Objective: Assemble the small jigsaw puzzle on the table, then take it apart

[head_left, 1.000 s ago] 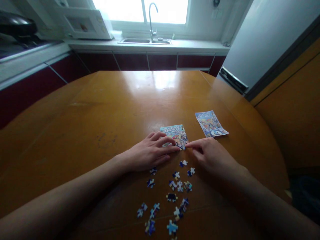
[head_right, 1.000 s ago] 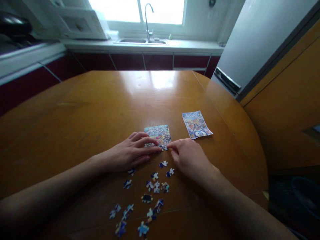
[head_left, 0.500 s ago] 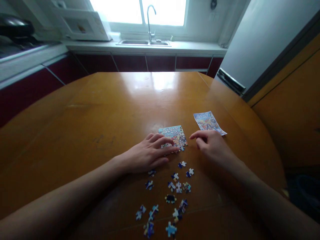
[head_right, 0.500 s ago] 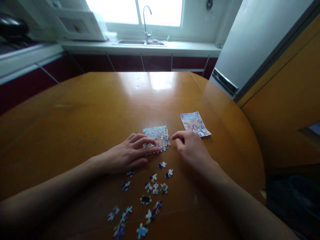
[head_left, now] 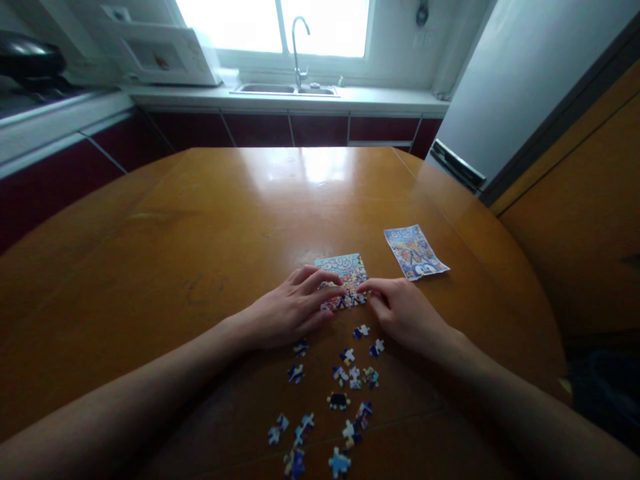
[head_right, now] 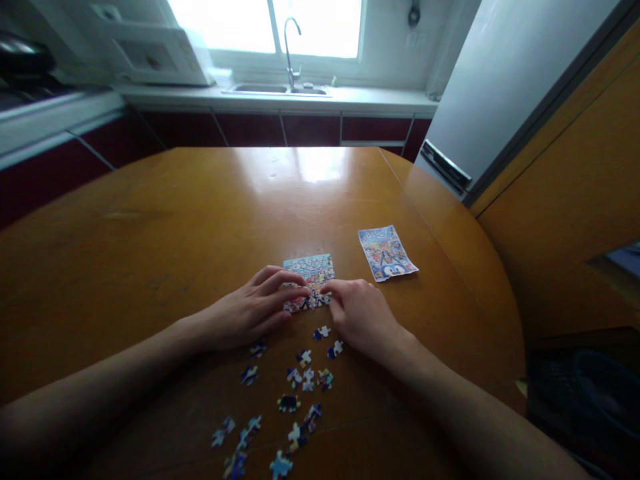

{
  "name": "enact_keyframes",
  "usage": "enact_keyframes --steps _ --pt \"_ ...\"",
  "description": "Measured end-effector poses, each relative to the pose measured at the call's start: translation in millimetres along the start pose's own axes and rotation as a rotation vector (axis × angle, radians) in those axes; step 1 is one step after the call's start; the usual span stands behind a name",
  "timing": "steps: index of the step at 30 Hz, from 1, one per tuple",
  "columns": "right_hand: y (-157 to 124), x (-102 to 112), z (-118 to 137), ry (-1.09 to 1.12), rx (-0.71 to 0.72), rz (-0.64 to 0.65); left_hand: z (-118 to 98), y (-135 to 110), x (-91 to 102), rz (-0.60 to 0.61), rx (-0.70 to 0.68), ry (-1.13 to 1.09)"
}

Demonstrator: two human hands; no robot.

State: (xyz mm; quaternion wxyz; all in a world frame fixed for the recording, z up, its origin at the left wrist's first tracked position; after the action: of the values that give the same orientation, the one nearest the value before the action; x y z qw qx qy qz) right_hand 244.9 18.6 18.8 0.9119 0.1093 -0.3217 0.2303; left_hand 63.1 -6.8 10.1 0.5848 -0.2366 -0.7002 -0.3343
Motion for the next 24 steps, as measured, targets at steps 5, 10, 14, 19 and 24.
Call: enact_keyframes --steps 5,10,14,19,24 --pt "1.2 4.4 -0.7 0.019 -0.01 -0.057 1.2 1.2 4.6 -0.062 0.048 -0.071" --pt "-0.2 -7.2 1.5 0.017 0.001 0.051 2.2 1.7 7.4 -0.104 0.059 -0.078" --pt "-0.7 -2.4 3.9 0.042 -0.013 -0.031 3.5 0.9 5.8 -0.127 0.066 -0.082" --pt "-2.0 1.0 6.5 0.058 0.011 -0.036 3.8 -1.1 3.9 -0.121 0.054 -0.085" --pt "-4.5 -7.7 9.0 -0.032 0.054 0.07 2.1 -0.5 4.2 -0.092 0.024 -0.069"
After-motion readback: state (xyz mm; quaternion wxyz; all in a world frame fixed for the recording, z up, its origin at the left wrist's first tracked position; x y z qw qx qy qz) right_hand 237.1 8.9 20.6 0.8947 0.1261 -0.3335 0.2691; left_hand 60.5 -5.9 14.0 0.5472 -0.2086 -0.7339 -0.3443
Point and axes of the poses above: each hand's wrist, its own y-axis towards the middle knuckle, its own x-axis out of the back of the hand, z = x × y, the point moved 6 cm from there along y, towards the middle knuckle, and after that the axes turned 13 degrees about y, right-handed, at the moved point
